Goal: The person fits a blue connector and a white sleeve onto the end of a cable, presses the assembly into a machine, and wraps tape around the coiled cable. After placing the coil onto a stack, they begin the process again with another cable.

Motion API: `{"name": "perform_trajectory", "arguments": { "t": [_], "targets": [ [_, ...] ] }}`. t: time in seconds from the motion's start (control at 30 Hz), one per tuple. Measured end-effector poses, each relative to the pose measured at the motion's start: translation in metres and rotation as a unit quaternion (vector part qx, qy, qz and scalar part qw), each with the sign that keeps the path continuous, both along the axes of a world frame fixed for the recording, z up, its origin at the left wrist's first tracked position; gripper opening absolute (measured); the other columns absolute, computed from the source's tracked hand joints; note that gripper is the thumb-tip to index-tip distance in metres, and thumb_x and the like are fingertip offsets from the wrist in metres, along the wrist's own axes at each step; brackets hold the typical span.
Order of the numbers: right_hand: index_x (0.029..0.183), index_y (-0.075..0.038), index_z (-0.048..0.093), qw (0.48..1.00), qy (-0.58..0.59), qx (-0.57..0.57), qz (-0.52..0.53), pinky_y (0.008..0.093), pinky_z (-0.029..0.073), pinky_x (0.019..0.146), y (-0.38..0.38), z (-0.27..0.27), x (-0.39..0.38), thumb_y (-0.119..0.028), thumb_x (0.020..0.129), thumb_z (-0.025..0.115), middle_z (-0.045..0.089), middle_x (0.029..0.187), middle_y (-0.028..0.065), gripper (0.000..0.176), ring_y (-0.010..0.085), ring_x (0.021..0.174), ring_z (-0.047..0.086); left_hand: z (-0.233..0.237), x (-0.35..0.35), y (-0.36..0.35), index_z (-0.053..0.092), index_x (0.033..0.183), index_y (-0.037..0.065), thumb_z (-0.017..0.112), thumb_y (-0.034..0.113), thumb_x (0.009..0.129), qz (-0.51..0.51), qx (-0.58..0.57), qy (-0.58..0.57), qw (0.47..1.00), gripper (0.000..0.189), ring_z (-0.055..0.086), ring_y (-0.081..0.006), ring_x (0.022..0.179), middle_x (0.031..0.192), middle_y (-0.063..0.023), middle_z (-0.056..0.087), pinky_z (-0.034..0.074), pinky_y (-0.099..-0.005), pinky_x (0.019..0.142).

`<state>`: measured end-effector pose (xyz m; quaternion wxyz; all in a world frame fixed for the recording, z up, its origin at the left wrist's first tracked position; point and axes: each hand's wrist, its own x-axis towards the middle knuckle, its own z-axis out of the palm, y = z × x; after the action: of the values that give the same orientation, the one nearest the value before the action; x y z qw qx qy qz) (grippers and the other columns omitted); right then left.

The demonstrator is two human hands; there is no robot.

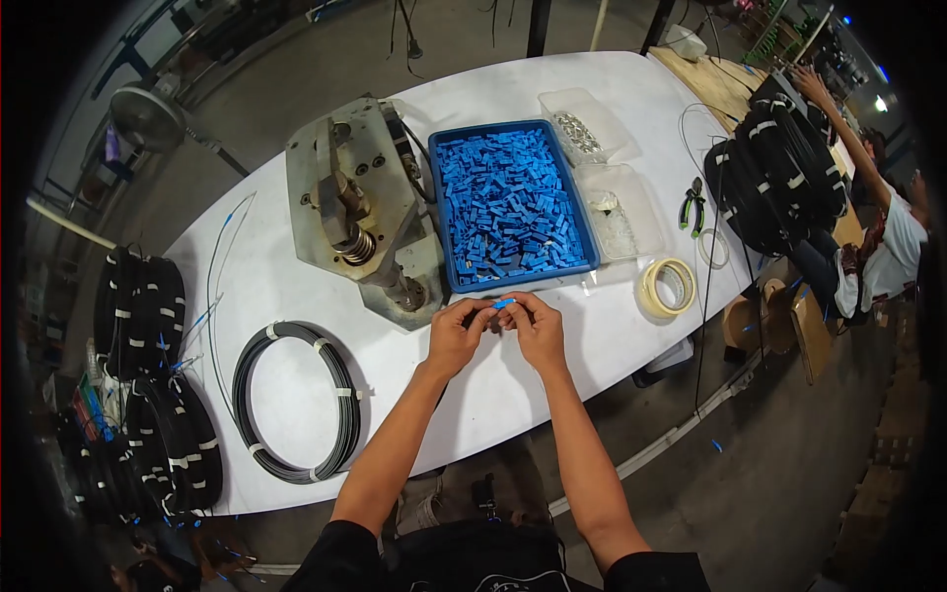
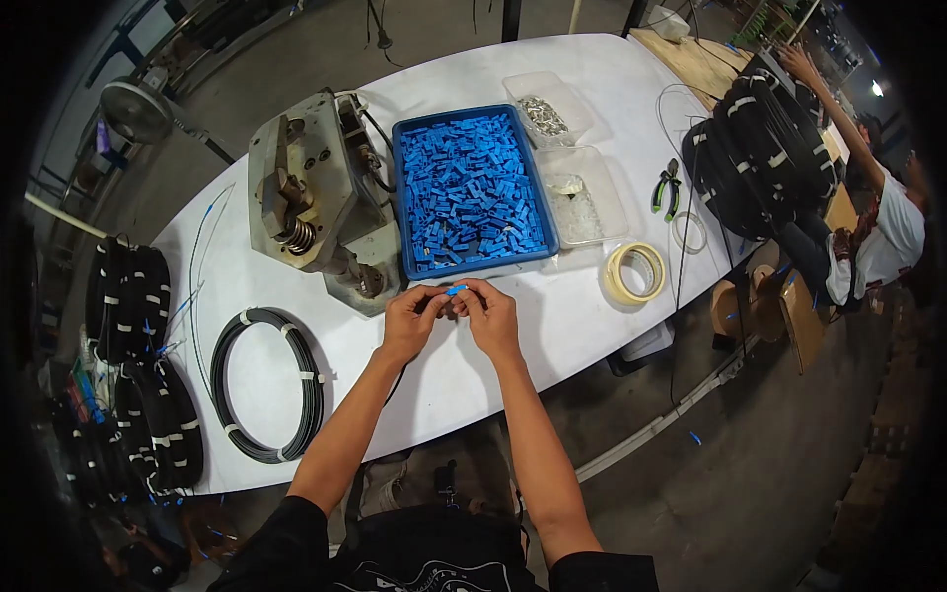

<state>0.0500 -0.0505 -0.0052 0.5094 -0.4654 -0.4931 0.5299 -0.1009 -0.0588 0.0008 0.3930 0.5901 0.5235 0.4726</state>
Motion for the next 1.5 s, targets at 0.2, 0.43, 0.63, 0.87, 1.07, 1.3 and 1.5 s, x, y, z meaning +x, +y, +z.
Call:
{"name": "perform_trajectory", "arguments": {
  "t": [0.2,0.43,0.63,0.87,1.07,1.3,1.5],
  "targets": [
    [0.099,0.003,0.067,0.999,-0.031,-0.002,-0.024,0.023,0.05,0.058,-0.003,-0.003,-0.004,-0.012,0.095,0.06,0.066,0.073,0.0054,0.017,0.0091,0.063,0.061,-0.001,0.003,-0.002,0.069,0.092,-0.002,0.067,0.005,0.087,0.028,0.03,0.05,0.998,0.008,0.063,-0.0126,0.062,0.073,-0.009,0.068,0.05,-0.0259,0.058],
    [0.099,0.002,0.067,0.999,-0.045,-0.003,-0.008,0.0233,0.05,0.058,0.0,-0.004,-0.002,-0.014,0.095,0.06,0.067,0.072,0.0056,0.018,0.0093,0.063,0.061,0.004,0.002,-0.002,0.068,0.091,-0.001,0.067,0.004,0.087,0.014,0.029,0.049,0.998,0.006,0.061,-0.0114,0.061,0.071,-0.0088,0.067,0.049,-0.0259,0.057],
    [0.098,0.002,0.067,0.998,-0.061,0.016,-0.007,0.0233,0.05,0.058,-0.001,-0.003,-0.003,-0.012,0.095,0.06,0.067,0.072,0.0055,0.017,0.0094,0.063,0.061,0.0,0.0,-0.001,0.068,0.091,-0.001,0.067,0.005,0.087,0.004,0.031,0.035,0.999,0.007,0.061,-0.0115,0.061,0.07,-0.0085,0.067,0.048,-0.0259,0.057],
    [0.1,0.002,0.066,0.998,-0.053,0.015,-0.01,0.0234,0.05,0.059,-0.002,-0.002,-0.004,-0.011,0.095,0.06,0.068,0.075,0.0057,0.016,0.0094,0.065,0.062,0.001,-0.001,0.003,0.066,0.091,-0.004,0.063,0.005,0.09,-0.004,-0.046,0.001,0.999,0.009,0.061,-0.01,0.062,0.072,-0.0079,0.067,0.048,-0.0253,0.057],
    [0.108,0.002,0.065,0.998,0.057,0.02,0.006,0.0231,0.051,0.064,-0.007,0.004,-0.005,-0.018,0.095,0.061,0.067,0.083,0.0039,0.023,0.0087,0.07,0.061,0.008,-0.016,0.011,0.064,0.099,-0.002,0.058,0.014,0.097,-0.112,-0.177,-0.2,0.957,0.018,0.06,-0.0102,0.071,0.082,-0.0038,0.067,0.048,-0.0239,0.065],
    [0.106,0.007,0.064,0.997,0.08,0.02,-0.01,0.025,0.051,0.06,-0.009,0.007,-0.004,-0.011,0.095,0.062,0.065,0.077,0.0065,0.022,0.0104,0.067,0.059,0.0,-0.013,0.012,0.063,0.099,-0.001,0.055,0.017,0.099,-0.179,-0.173,-0.219,0.943,0.02,0.061,-0.0111,0.078,0.087,-0.0052,0.066,0.05,-0.0254,0.072],
    [0.103,0.007,0.065,0.998,0.052,0.025,0.012,0.0237,0.047,0.056,-0.009,0.006,-0.002,-0.011,0.092,0.065,0.063,0.072,0.0048,0.021,0.0094,0.062,0.057,0.01,-0.02,0.012,0.063,0.099,0.0,0.053,0.021,0.1,-0.24,-0.218,-0.215,0.921,0.023,0.06,-0.0111,0.078,0.085,-0.0041,0.065,0.049,-0.0249,0.073]
  ]
}}
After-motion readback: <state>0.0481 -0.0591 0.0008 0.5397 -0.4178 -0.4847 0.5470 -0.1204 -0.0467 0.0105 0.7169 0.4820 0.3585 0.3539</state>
